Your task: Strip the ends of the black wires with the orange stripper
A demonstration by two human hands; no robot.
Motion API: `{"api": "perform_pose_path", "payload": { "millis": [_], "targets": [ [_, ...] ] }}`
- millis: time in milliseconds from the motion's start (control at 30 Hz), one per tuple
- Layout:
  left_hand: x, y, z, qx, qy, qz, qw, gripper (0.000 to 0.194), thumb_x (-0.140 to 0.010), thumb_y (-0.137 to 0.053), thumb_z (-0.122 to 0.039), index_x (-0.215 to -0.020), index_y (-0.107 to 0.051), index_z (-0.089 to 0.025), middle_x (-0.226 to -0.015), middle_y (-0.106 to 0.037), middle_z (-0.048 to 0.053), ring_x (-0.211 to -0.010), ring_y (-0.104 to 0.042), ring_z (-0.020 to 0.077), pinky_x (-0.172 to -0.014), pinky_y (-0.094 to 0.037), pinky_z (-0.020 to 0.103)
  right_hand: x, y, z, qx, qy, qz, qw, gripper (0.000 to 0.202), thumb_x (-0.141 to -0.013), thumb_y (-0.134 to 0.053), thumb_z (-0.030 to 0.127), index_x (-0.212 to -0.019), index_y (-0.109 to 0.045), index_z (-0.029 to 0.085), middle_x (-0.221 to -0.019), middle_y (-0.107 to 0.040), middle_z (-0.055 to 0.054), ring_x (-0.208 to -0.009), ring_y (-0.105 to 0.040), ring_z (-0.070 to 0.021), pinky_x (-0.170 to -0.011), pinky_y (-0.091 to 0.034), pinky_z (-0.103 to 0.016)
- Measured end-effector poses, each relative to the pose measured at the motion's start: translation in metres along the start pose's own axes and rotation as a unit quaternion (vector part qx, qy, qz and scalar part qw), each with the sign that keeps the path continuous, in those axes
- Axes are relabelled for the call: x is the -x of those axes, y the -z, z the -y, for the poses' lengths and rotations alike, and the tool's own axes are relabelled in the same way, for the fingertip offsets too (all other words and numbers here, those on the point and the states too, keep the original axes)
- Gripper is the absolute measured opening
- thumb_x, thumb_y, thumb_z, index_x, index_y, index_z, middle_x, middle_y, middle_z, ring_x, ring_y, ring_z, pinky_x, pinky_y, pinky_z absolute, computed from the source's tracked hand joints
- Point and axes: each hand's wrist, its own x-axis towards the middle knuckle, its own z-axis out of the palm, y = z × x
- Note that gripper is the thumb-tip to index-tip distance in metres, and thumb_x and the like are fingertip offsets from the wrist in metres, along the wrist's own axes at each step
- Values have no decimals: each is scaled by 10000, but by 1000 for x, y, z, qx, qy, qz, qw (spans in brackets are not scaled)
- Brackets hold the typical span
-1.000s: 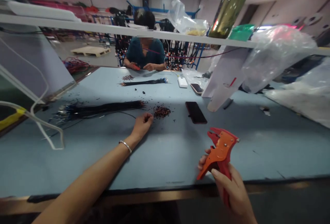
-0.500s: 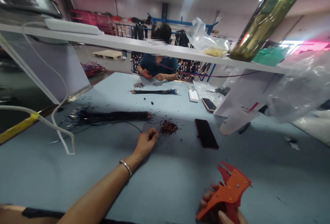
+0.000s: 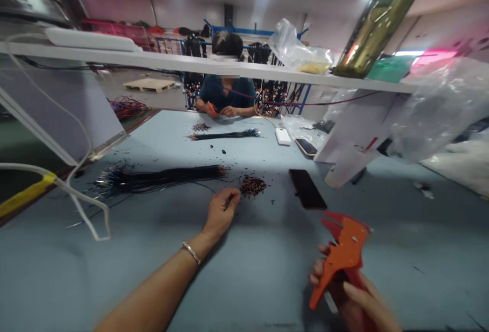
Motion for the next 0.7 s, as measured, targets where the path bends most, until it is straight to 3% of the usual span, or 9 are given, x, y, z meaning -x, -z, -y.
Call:
{"api": "perform_pose_path", "payload": {
  "millis": [200, 333, 500, 700],
  "targets": [
    [-2, -1, 1, 18, 10, 3, 1000, 237, -849, -513, -372, -779, -617, -171, -687, -576, -10, -648, -510, 130, -627, -411, 215, -45, -40, 29, 26, -38, 170, 984, 392, -757, -699, 317, -1118, -657, 171, -910, -689, -96, -823, -673, -235, -773, -521, -356],
    [-4, 3, 2, 17, 25, 0, 1000, 243, -842, -516, -382, -784, -612, -167, -693, -560, -12, -652, -496, 129, -634, -409, 218, -71, -57, 20, 40, -73, 251, 965, 373, -781, -657, 294, -1122, -635, 145, -912, -680, -92, -787, -681, -220, -764, -508, -353],
    [-5, 4, 1, 8, 44, 16, 999, 233, -829, -525, -377, -755, -601, -170, -658, -543, -18, -633, -489, 131, -613, -399, 219, -86, -53, -1, 51, -90, 292, 951, 422, -746, -662, 300, -1125, -613, 120, -902, -680, -100, -764, -682, -215, -726, -508, -339],
    [-8, -1, -2, 8, 65, 14, 998, 243, -824, -511, -379, -724, -583, -171, -634, -524, -21, -608, -474, 127, -594, -390, 219, -84, -40, 6, 48, -72, 299, 950, 474, -709, -709, 317, -1135, -630, 126, -887, -670, -90, -757, -665, -201, -716, -503, -322]
  ]
}}
